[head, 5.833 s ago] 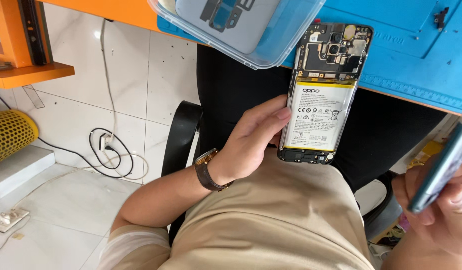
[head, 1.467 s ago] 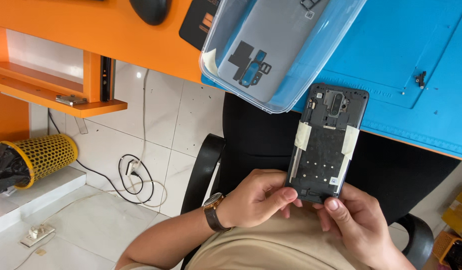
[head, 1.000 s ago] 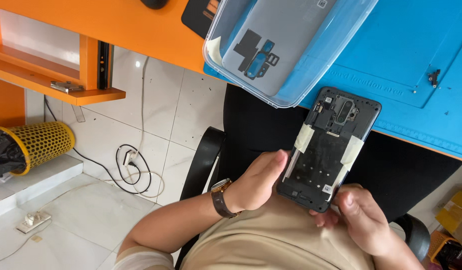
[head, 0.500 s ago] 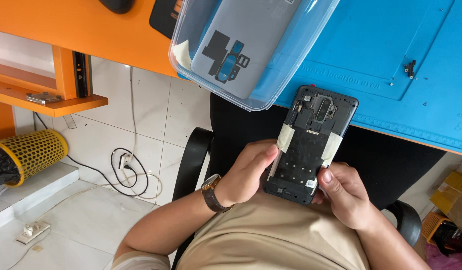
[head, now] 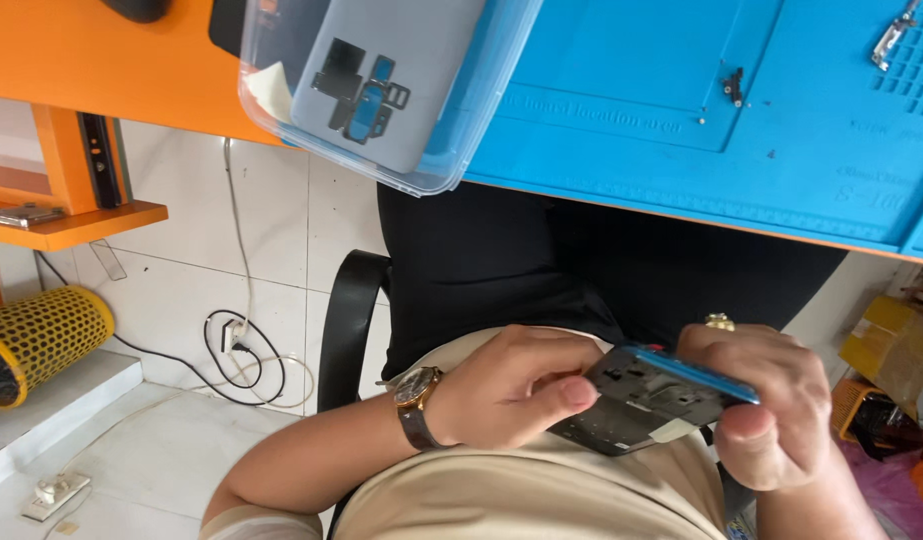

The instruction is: The person removes the back cover of a smartphone, detaches the battery connector, and places the battery into the chassis. They then reattach the back cover, peel off protective strips, and press the edges to secure it.

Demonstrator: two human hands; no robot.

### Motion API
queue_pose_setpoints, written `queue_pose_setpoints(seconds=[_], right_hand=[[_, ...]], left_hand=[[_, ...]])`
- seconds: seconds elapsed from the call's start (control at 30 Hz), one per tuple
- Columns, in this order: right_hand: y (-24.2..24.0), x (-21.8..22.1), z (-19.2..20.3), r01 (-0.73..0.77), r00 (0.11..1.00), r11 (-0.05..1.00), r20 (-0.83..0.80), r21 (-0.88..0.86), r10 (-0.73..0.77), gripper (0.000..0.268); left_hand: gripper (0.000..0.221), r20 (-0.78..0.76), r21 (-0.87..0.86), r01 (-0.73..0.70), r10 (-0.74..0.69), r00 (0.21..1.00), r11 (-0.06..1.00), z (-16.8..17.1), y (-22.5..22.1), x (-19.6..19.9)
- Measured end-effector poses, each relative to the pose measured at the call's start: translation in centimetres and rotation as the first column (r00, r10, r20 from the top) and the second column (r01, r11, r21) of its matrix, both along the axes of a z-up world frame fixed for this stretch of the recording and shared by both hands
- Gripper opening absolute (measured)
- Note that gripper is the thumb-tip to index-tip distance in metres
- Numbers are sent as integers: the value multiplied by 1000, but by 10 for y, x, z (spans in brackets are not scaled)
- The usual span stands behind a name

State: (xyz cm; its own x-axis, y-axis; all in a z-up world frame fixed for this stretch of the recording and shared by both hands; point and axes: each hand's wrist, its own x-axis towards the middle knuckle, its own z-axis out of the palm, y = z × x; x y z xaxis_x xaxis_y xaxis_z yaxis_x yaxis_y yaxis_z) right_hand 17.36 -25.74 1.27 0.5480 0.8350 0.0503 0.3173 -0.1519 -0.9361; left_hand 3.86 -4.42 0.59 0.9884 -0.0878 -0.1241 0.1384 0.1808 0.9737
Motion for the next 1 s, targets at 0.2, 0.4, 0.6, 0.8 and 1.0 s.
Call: queue_pose_setpoints(seconds=[0.2,0.4,0.6,0.8,1.0], right_hand=[[9,-5,13,-175,982,978,-48,111,181,73],[2,-7,24,-194,979,979,-47,59,197,66],[-1,-4,39,-192,976,975,-129,-110,177,54],[-15,1,28,-155,971,970,-210,-186,114,49],[-57,-9,-41,-9,844,1000,-535,27,22,52]], left_hand=[[59,152,36,-19,13,988,999,23,3,8],[48,135,93,10,-22,991,996,41,-1,10],[44,74,127,29,-39,996,991,46,-6,17],[43,6,139,28,-29,1000,990,29,-10,15],[46,-39,130,47,-42,998,990,-15,-3,0]])
